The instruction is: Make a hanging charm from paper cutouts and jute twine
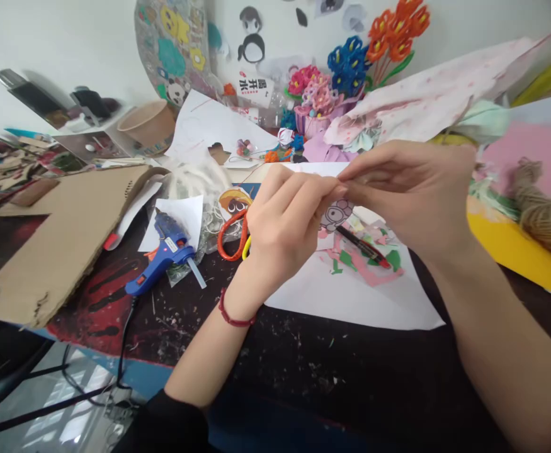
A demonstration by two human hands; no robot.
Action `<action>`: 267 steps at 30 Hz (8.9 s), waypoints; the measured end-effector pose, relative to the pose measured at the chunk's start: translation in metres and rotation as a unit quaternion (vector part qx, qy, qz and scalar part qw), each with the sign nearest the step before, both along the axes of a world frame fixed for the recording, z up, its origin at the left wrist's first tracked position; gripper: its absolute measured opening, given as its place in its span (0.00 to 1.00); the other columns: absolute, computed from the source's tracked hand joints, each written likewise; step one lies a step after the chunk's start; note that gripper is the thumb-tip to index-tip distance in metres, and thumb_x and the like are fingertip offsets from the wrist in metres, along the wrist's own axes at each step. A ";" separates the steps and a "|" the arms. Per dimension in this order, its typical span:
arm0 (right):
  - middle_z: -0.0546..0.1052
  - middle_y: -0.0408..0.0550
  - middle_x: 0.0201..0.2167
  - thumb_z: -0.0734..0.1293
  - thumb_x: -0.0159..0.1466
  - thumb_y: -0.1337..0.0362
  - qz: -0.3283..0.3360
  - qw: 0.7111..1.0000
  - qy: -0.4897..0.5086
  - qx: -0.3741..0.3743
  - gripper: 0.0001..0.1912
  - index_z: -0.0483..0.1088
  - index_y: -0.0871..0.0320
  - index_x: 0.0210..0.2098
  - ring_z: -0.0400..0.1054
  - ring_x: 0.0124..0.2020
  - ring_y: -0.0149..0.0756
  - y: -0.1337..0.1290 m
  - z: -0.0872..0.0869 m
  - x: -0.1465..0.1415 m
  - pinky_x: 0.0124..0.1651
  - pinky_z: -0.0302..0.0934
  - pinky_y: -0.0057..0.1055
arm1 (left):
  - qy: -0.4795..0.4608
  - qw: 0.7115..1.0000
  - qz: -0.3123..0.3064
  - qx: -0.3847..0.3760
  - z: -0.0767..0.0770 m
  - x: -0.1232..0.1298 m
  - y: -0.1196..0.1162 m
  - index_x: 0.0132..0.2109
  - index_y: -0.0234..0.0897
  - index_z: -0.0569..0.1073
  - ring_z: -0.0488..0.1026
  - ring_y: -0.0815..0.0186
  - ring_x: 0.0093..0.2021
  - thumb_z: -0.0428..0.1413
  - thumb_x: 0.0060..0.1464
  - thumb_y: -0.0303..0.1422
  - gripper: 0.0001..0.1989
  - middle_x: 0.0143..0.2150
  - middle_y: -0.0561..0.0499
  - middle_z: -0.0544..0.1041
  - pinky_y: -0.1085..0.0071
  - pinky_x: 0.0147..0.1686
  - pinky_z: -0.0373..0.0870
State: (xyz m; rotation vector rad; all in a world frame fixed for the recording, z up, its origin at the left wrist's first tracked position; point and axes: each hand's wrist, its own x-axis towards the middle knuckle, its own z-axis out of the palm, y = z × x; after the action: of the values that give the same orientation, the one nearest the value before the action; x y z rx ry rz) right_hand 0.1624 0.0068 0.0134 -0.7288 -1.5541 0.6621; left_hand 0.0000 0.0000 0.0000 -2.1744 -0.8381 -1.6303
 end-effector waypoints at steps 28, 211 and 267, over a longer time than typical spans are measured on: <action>0.81 0.36 0.29 0.77 0.53 0.70 -0.022 0.999 -0.014 -0.033 0.10 0.79 0.51 0.33 0.77 0.31 0.32 -0.005 0.003 -0.001 0.38 0.75 0.31 | -0.026 0.999 -0.011 0.024 0.001 0.002 -0.001 0.38 0.38 0.70 0.70 0.69 0.32 0.49 0.67 0.30 0.08 0.31 0.54 0.77 0.67 0.36 0.68; 0.78 0.40 0.22 0.76 0.55 0.61 -0.012 0.982 -0.167 -0.088 0.05 0.79 0.54 0.26 0.71 0.24 0.33 -0.004 0.013 0.017 0.27 0.66 0.32 | -0.009 0.997 -0.057 -0.059 0.002 -0.003 0.001 0.35 0.39 0.72 0.69 0.70 0.30 0.50 0.67 0.30 0.10 0.29 0.53 0.77 0.70 0.33 0.66; 0.78 0.43 0.23 0.76 0.55 0.57 -0.004 0.984 -0.149 -0.097 0.09 0.79 0.56 0.27 0.72 0.25 0.33 -0.004 0.011 0.016 0.28 0.68 0.31 | 0.049 0.997 -0.025 0.051 -0.003 -0.001 0.000 0.39 0.37 0.70 0.70 0.69 0.34 0.51 0.63 0.19 0.09 0.32 0.53 0.77 0.71 0.34 0.69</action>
State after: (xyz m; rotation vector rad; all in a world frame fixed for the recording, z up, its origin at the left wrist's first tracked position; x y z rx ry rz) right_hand 0.1784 0.0032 0.0244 -1.0161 -1.7739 0.7297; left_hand -0.0014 -0.0003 -0.0026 -2.2013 -0.6625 -1.5391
